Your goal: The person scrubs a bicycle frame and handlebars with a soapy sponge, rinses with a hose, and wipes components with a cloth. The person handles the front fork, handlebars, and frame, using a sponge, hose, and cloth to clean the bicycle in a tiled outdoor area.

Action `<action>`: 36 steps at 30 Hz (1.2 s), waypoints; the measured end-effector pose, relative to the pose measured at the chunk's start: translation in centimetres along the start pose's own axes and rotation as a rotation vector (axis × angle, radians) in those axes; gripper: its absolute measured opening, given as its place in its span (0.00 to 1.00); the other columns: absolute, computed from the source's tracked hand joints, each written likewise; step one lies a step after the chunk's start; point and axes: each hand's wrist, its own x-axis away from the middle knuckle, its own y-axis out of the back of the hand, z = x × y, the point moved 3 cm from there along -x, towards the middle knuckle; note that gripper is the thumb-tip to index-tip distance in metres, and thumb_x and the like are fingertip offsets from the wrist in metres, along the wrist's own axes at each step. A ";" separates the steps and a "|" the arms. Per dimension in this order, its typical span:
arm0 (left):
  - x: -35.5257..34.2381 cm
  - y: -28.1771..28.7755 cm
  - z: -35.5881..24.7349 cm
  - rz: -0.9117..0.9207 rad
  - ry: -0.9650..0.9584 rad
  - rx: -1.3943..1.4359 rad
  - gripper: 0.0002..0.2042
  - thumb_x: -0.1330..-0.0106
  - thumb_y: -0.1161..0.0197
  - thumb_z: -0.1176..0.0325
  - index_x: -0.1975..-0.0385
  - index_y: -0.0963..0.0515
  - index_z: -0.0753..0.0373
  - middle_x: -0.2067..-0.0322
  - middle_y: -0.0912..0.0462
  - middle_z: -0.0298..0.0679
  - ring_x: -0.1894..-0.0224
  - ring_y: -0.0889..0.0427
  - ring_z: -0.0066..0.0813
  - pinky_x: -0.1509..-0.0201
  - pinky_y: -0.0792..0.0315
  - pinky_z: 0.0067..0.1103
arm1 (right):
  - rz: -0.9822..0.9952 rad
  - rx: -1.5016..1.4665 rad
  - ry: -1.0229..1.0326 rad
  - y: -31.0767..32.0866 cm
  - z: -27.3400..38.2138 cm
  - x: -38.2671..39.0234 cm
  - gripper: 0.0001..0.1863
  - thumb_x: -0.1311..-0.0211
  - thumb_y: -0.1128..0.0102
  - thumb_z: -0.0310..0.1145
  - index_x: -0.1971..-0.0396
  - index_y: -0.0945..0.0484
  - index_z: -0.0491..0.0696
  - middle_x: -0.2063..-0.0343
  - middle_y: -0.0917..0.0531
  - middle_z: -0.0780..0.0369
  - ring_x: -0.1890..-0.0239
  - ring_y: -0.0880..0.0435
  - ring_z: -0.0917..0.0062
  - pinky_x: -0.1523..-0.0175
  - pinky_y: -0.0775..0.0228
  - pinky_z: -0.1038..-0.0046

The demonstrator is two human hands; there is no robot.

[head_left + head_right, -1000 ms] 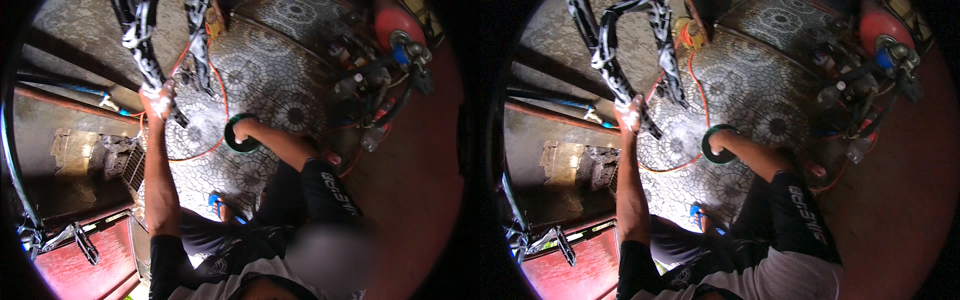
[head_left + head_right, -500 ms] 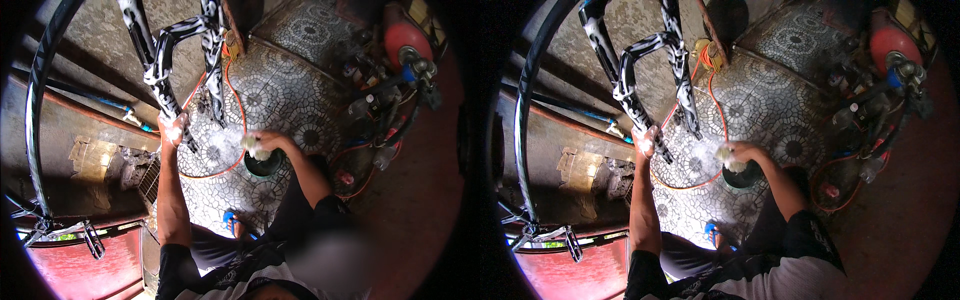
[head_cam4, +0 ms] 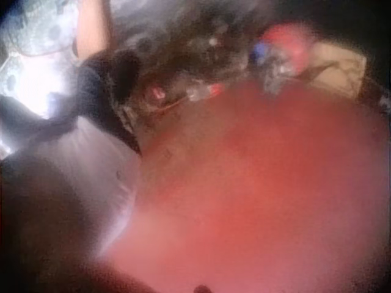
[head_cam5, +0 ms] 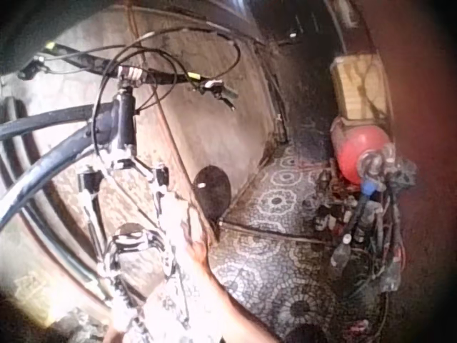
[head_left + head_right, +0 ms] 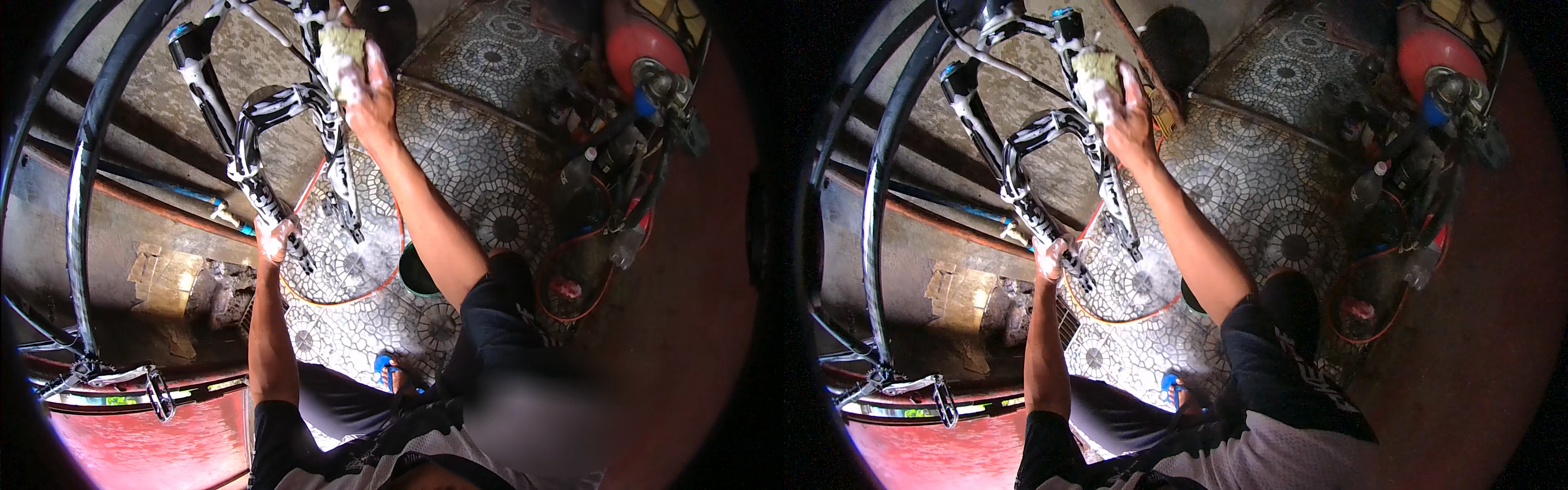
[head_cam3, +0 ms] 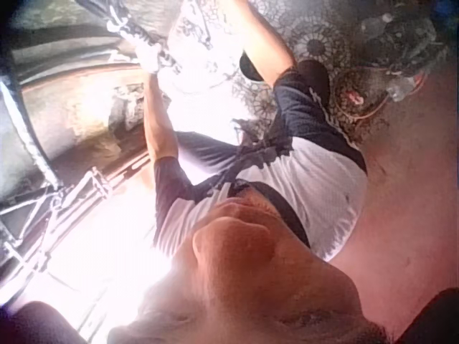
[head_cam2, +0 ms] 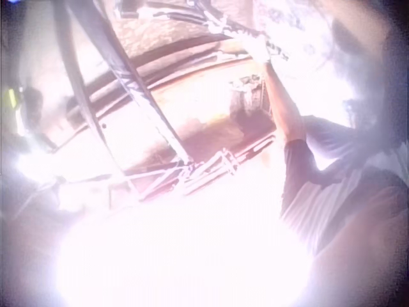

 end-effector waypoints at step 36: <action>-2.8 -3.5 0.9 -0.035 0.038 0.047 0.06 0.42 0.34 0.71 0.77 0.23 0.65 0.80 0.22 0.32 0.76 0.25 0.21 0.72 0.31 0.25 | -0.263 0.658 -0.094 6.2 -2.6 9.5 0.12 0.27 0.50 0.28 0.49 0.22 0.44 0.53 0.19 0.59 0.53 0.19 0.69 0.47 0.27 0.70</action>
